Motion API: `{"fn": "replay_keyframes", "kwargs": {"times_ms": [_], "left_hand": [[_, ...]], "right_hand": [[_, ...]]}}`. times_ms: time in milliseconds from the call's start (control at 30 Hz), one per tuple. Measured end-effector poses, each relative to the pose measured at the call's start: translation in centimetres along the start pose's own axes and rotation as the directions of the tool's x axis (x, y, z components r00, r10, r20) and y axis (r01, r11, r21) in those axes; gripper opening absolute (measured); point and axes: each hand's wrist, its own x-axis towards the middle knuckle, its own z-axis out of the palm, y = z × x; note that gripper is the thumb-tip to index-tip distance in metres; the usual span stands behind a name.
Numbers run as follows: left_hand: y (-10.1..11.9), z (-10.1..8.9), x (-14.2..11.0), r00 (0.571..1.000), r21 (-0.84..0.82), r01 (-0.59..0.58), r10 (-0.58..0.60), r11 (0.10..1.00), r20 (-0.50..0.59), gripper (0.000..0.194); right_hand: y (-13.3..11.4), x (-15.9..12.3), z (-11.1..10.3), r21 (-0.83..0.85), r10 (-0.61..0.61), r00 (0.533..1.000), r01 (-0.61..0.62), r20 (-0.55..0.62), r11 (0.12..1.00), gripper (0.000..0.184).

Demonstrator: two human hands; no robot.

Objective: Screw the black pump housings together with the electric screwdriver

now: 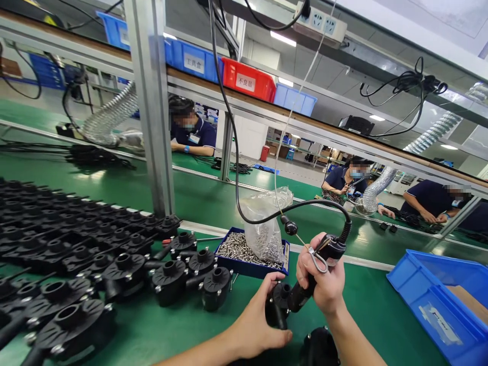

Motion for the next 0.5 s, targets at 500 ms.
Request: {"fn": "replay_keyframes", "kwargs": {"times_ms": [500], "left_hand": [[0.64,0.38,-0.02,0.999,-0.022,0.028,-0.028,0.999,-0.03,0.09]], "right_hand": [[-0.11,-0.32,0.79,-0.039,0.012,0.996,-0.015,-0.086,0.999,0.047]]}}
